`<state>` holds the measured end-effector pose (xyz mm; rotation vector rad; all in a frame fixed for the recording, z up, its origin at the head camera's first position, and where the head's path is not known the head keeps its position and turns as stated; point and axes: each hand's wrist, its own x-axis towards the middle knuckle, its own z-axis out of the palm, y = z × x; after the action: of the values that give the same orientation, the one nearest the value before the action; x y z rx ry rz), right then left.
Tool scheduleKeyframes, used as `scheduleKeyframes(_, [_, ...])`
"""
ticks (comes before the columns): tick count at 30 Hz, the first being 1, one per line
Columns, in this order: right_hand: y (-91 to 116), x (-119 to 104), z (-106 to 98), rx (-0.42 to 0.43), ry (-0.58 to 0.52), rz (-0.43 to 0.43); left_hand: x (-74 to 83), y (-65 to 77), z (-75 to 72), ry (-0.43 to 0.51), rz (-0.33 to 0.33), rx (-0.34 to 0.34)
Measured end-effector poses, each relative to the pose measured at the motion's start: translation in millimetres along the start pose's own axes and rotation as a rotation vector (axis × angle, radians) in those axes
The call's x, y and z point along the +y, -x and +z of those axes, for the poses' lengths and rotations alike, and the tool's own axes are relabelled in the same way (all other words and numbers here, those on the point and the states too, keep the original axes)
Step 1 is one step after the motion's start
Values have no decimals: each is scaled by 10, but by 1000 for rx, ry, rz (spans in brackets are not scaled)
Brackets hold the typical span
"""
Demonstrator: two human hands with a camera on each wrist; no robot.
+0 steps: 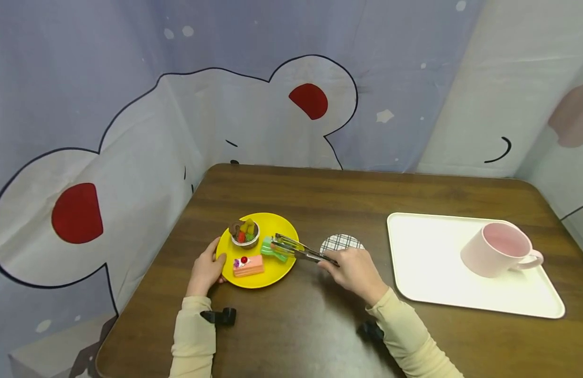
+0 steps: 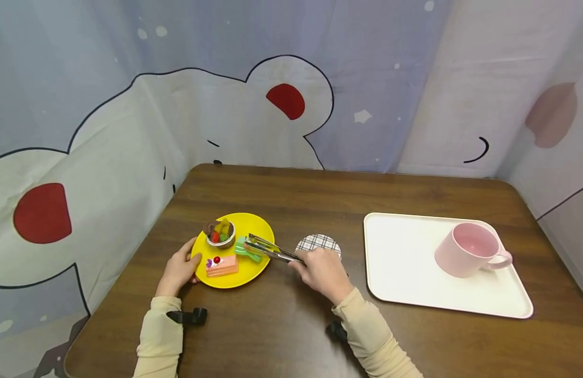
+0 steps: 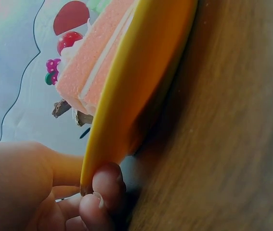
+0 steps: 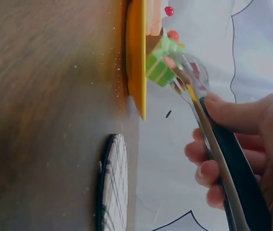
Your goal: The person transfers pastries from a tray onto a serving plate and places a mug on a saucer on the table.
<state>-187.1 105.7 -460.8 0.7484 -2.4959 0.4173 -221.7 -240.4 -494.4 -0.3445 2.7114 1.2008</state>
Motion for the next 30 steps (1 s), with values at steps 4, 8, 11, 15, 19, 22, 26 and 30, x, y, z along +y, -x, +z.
scheduleKeyframes(4, [-9, 4, -5, 43, 40, 4, 12, 1, -5, 1, -7, 0])
scheduleKeyframes(8, [-2, 22, 27, 37, 79, -6, 17, 7, -5, 0, -5, 4])
scheduleKeyframes(11, [15, 48, 42, 15, 85, -5, 9, 10, 9, -2, 2, 7])
scheduleKeyframes(15, [37, 85, 47, -10, 92, -7, -10, 11, 30, 3, 0, 4])
scheduleKeyframes(19, [43, 92, 53, -10, 75, -22, -21, 8, 32, 11, -5, 6])
scheduleKeyframes(22, [34, 80, 43, -10, 48, -36, -21, 3, 26, 11, -5, 4])
scheduleKeyframes(26, [20, 68, 31, -23, 25, -48, -11, 3, 17, 7, -7, -2])
scheduleKeyframes(30, [18, 72, 11, -17, 32, -41, -3, 6, 6, 4, -5, -2])
